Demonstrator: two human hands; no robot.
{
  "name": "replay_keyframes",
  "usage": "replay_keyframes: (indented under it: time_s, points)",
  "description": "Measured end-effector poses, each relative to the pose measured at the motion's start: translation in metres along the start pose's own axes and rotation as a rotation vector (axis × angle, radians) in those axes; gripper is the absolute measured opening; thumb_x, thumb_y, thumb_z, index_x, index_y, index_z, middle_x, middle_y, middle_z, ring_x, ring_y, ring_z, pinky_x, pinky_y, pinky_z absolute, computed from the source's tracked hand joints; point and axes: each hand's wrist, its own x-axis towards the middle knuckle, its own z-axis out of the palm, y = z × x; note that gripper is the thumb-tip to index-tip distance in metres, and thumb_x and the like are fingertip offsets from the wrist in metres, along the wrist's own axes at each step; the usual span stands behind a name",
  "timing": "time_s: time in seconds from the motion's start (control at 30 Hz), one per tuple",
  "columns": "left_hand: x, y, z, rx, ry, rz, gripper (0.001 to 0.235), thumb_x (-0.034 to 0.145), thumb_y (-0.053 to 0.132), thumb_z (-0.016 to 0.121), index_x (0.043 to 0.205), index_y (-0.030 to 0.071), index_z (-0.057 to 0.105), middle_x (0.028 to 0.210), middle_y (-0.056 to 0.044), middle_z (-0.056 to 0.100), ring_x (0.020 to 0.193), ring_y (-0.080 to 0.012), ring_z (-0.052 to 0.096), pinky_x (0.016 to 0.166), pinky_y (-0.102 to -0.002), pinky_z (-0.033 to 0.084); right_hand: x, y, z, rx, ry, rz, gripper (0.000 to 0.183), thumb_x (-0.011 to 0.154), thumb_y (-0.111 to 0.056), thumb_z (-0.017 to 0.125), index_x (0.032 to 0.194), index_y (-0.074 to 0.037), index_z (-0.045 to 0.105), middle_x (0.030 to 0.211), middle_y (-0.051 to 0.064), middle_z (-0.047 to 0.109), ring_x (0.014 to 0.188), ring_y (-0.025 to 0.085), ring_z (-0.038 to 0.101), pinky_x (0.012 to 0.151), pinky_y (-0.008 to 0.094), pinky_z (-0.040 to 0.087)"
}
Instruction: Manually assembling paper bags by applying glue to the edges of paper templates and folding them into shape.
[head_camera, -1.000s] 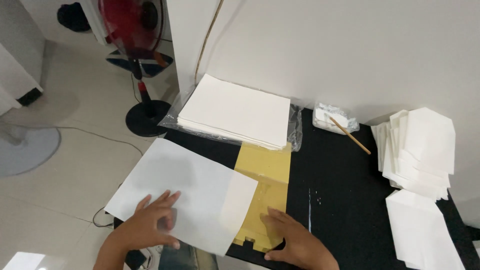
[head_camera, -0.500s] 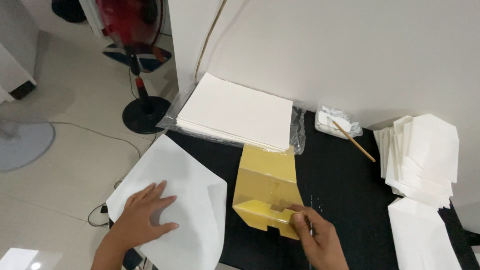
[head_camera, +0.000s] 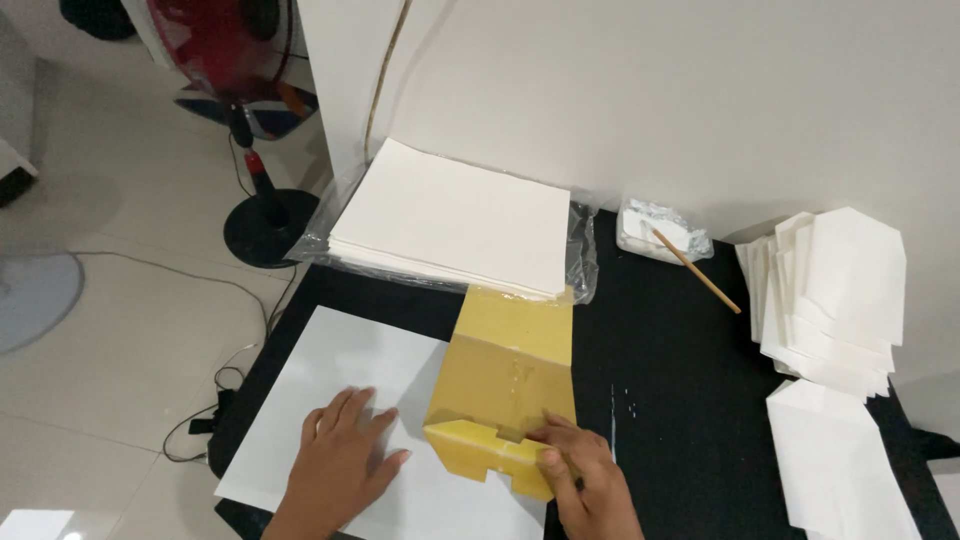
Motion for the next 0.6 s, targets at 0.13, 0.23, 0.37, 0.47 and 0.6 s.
replay_keyframes:
  time_s: [0.13, 0.23, 0.37, 0.47, 0.6]
  points:
    - [0.0, 0.013, 0.002, -0.008, -0.034, -0.009, 0.057, 0.093, 0.068, 0.055, 0.14, 0.035, 0.057, 0.169, -0.014, 0.019, 0.156, -0.037, 0.02, 0.12, -0.057, 0.026, 0.002, -0.008, -0.008, -0.011, -0.067, 0.124, 0.037, 0.099, -0.036, 0.054, 0.117, -0.014, 0.078, 0.125, 0.005, 0.08, 0.134, 0.018, 0.064, 0.11, 0.037, 0.05]
    - [0.001, 0.033, -0.004, 0.09, -0.139, -0.031, 0.062, 0.094, 0.071, 0.057, 0.148, 0.04, 0.049, 0.167, -0.01, 0.021, 0.154, -0.0325, 0.023, 0.12, -0.057, 0.028, -0.004, 0.005, 0.01, -0.021, 0.069, -0.037, 0.033, 0.099, -0.034, 0.057, 0.117, -0.015, 0.077, 0.123, 0.008, 0.077, 0.124, 0.02, 0.069, 0.101, 0.035, 0.054]
    - [-0.003, 0.04, -0.005, 0.029, -0.251, -0.037, 0.046, 0.097, 0.053, 0.068, 0.132, 0.023, 0.061, 0.17, -0.005, 0.017, 0.157, -0.0269, 0.019, 0.124, -0.057, 0.024, -0.001, -0.023, 0.025, -0.05, -0.048, -0.107, 0.033, 0.101, -0.03, 0.054, 0.113, -0.012, 0.077, 0.115, 0.004, 0.083, 0.129, 0.024, 0.068, 0.099, 0.042, 0.044]
    - [-0.001, 0.026, 0.015, -0.035, -0.057, 0.009, 0.074, 0.095, 0.037, 0.064, 0.158, 0.022, 0.028, 0.167, -0.003, 0.026, 0.15, -0.0255, 0.03, 0.117, -0.051, 0.029, -0.003, -0.033, 0.031, -0.029, -0.24, 0.185, 0.029, 0.101, -0.035, 0.055, 0.116, -0.02, 0.074, 0.129, -0.001, 0.079, 0.144, 0.019, 0.054, 0.11, 0.044, 0.037]
    - [0.001, 0.03, -0.017, -0.308, -0.202, -0.002, 0.073, 0.099, 0.016, 0.055, 0.162, 0.024, 0.019, 0.172, 0.001, 0.015, 0.157, -0.0204, 0.018, 0.125, -0.043, 0.022, -0.007, 0.0, 0.033, -0.029, -0.291, 0.131, 0.03, 0.102, -0.033, 0.052, 0.117, -0.016, 0.073, 0.133, 0.002, 0.077, 0.148, 0.021, 0.048, 0.115, 0.049, 0.028]
